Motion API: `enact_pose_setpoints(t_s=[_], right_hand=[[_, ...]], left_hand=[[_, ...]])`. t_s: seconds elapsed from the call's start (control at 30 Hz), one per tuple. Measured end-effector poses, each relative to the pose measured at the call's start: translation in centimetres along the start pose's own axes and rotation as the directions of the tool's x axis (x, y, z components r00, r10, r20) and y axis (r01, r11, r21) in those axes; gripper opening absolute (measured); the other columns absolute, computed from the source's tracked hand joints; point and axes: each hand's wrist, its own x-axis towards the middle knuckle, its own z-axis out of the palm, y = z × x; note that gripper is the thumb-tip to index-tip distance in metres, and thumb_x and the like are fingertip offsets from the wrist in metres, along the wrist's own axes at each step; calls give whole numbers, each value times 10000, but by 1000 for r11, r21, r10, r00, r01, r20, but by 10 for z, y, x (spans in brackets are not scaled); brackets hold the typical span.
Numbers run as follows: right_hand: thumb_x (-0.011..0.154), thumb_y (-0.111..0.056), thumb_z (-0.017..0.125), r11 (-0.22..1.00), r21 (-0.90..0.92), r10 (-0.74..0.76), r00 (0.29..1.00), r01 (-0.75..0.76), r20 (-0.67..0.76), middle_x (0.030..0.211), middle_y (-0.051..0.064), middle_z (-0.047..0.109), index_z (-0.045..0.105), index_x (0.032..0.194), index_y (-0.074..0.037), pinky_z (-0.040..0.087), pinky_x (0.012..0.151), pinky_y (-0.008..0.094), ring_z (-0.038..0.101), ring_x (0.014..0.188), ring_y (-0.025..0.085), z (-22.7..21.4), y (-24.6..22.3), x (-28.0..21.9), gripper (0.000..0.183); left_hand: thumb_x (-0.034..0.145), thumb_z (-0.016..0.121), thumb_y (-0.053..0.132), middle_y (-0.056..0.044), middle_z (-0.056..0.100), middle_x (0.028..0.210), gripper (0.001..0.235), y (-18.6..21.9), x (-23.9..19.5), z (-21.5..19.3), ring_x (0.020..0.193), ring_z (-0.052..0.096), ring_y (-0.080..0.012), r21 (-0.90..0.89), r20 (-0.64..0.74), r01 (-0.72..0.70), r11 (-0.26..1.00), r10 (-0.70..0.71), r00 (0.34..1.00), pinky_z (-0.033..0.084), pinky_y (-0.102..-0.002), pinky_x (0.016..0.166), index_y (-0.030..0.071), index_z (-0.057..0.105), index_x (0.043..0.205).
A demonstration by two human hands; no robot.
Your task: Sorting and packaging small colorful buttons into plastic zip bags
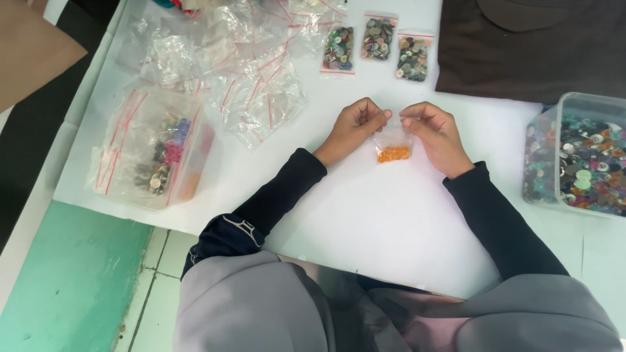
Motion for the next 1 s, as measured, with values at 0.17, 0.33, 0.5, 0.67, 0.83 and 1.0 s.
enact_pose_setpoints(t_s=[0.17, 0.33, 0.5, 0.67, 0.83, 1.0], right_hand=[[1002, -33, 684, 996, -82, -22, 995, 30, 97, 946, 59, 662, 682, 1114, 5, 506, 751, 206, 619, 869, 84, 58, -30, 29, 119], [1014, -17, 680, 990, -91, -82, 973, 103, 216, 958, 60, 655, 680, 1149, 17, 498, 742, 201, 616, 873, 97, 112, -48, 66, 139], [1067, -16, 605, 973, -168, -85, 921, 159, 379, 1029, 21, 643, 643, 1107, -89, 484, 714, 221, 577, 936, 101, 191, -104, 84, 92], [1074, -28, 622, 976, -36, -170, 852, 215, 496, 1028, 49, 635, 632, 1118, -56, 547, 754, 237, 599, 895, 126, 263, -128, 99, 54], [1085, -20, 621, 957, -14, -232, 793, 290, 564, 1065, 46, 632, 627, 1135, -55, 558, 929, 253, 623, 999, 139, 317, -137, 108, 62], [1067, 3, 615, 943, -9, -250, 723, 334, 644, 1050, 48, 626, 619, 1106, -52, 515, 933, 256, 617, 1014, 144, 351, -120, 121, 68]], left_hand=[[999, 667, 289, -69, 704, 812, 221, 35, -1, -49, 762, 687, -115, 262, -62, 32, 964, -16, 998, 539, -250, 683, 85, 629, 925], [1019, 557, 223, -218, 694, 752, 279, 118, -23, -87, 715, 729, -334, 663, -11, 7, 748, 0, 1000, 550, -422, 643, -31, 640, 940], [946, 478, 129, -67, 584, 683, 206, 176, -63, -108, 568, 533, -282, 882, -301, 283, 378, -13, 954, 370, -449, 503, 83, 567, 766], [891, 566, 155, -99, 695, 773, 123, 250, -123, -130, 676, 649, -341, 771, -549, 496, 400, 21, 836, 452, -473, 556, 115, 632, 986], [869, 690, 149, -9, 736, 789, 96, 263, -165, -165, 699, 676, -208, 733, -628, 489, 473, 196, 753, 480, -393, 600, 150, 612, 924], [865, 696, 210, 13, 756, 756, 116, 248, -172, -193, 614, 666, -188, 626, -736, 567, 534, 165, 657, 492, -368, 600, 161, 627, 945]])
